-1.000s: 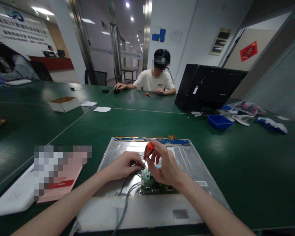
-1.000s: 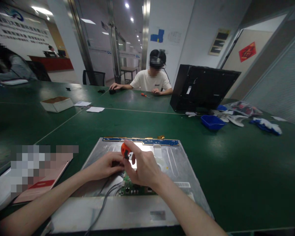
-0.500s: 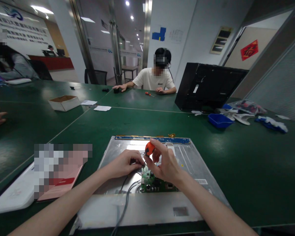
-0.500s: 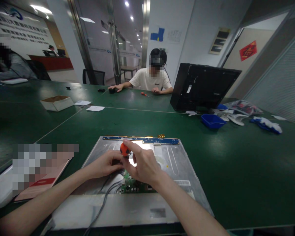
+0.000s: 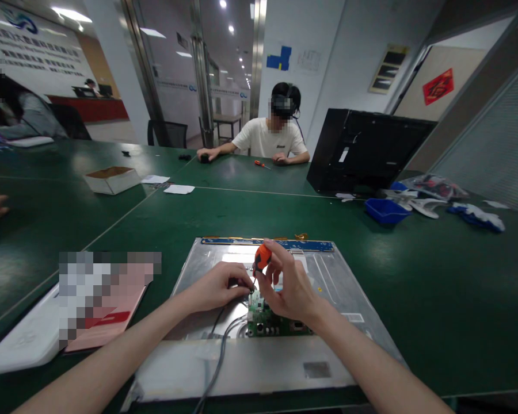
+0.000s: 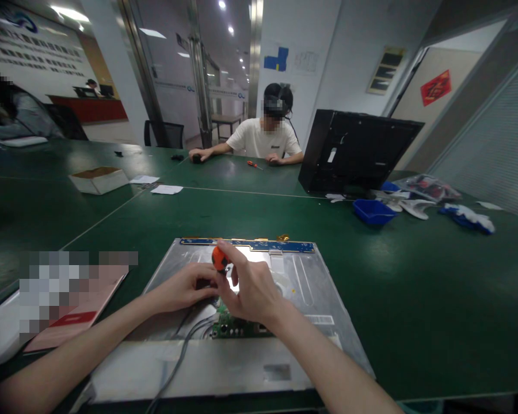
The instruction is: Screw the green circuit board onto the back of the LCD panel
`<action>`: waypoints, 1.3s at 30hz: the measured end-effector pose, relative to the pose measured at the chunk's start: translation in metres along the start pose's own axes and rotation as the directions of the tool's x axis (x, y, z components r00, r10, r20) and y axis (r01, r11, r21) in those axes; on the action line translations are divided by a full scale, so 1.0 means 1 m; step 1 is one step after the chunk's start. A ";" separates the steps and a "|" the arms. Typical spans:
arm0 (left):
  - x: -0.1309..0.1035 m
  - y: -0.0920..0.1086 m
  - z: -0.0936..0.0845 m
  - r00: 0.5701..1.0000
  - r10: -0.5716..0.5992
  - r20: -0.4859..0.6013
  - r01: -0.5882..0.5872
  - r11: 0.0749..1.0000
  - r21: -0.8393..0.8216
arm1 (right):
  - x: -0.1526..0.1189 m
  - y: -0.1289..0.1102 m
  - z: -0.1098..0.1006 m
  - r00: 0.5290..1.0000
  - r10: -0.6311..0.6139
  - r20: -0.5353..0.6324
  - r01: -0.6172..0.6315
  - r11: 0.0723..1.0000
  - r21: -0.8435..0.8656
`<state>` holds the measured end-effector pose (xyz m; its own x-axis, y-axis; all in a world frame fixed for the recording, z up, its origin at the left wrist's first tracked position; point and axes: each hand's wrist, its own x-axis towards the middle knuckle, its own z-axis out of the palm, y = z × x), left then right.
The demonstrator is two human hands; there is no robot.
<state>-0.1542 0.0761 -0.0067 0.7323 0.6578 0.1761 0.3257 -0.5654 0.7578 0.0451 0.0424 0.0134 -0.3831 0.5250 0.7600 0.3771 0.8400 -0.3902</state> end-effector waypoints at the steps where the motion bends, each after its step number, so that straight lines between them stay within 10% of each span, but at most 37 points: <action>1: 0.000 0.000 0.000 1.000 -0.003 0.002 0.003 1.000 -0.001 | 0.000 0.000 0.000 1.000 0.005 0.002 -0.005 1.000 -0.003; 39: -0.001 -0.005 0.002 1.000 -0.003 -0.013 0.003 1.000 -0.002 | -0.001 0.002 0.002 1.000 -0.001 -0.010 0.000 0.999 -0.048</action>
<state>-0.1556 0.0770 -0.0125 0.7233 0.6662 0.1816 0.3269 -0.5621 0.7598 0.0446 0.0440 0.0110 -0.3747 0.5227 0.7658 0.4168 0.8327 -0.3645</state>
